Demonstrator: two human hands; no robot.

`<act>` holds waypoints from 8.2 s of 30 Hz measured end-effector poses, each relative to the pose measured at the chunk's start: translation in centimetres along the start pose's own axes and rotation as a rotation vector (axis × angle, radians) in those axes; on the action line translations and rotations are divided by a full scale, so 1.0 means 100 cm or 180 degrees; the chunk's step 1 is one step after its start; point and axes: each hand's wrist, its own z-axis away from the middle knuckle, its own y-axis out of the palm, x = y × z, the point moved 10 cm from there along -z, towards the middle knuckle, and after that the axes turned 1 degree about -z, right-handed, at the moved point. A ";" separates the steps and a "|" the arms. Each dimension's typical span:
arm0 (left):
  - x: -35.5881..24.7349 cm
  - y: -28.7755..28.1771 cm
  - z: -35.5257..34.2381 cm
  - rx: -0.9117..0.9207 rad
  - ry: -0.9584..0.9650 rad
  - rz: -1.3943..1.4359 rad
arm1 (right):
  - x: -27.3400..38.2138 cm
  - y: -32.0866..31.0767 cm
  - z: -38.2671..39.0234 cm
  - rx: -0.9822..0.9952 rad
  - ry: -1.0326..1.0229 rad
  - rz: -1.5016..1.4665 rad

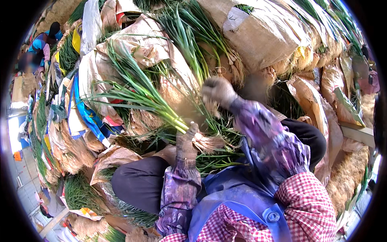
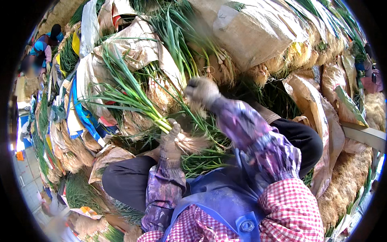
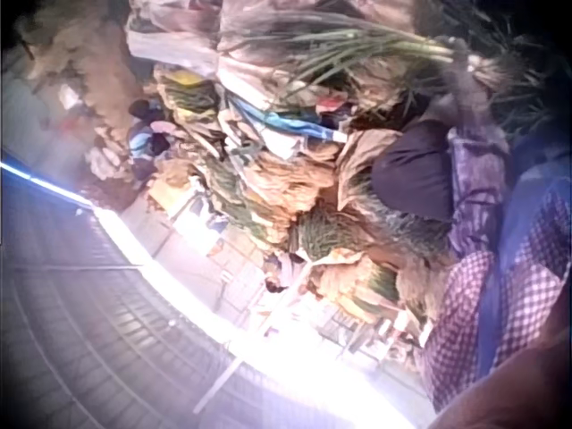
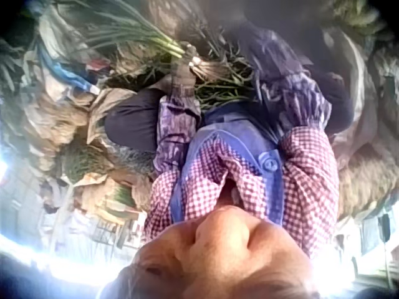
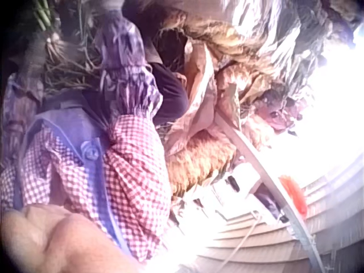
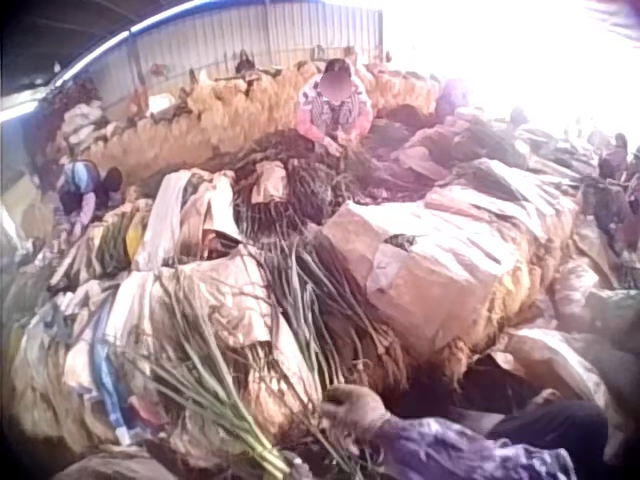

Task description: The person sorts through bunches of green onions while sitting on the floor, picking up individual stalks, removing outer layers or damaged parts by hand, and placing the cleaned stalks into a separate pile.

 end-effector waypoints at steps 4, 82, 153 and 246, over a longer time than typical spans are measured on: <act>0.019 -0.014 -0.009 -0.0476 0.0240 -0.0391 | 0.010 0.034 0.046 0.0183 -0.0480 0.0381; -0.039 0.096 0.048 0.1399 0.0598 0.1226 | -0.044 -0.035 -0.015 -0.0790 0.0349 0.2232; 0.000 -0.016 0.031 -0.0506 0.0006 -0.0364 | -0.021 0.084 0.073 0.1744 -0.0383 0.0160; -0.050 0.080 0.050 0.0969 0.0628 0.1039 | -0.004 -0.028 -0.046 -0.1019 -0.0379 0.2592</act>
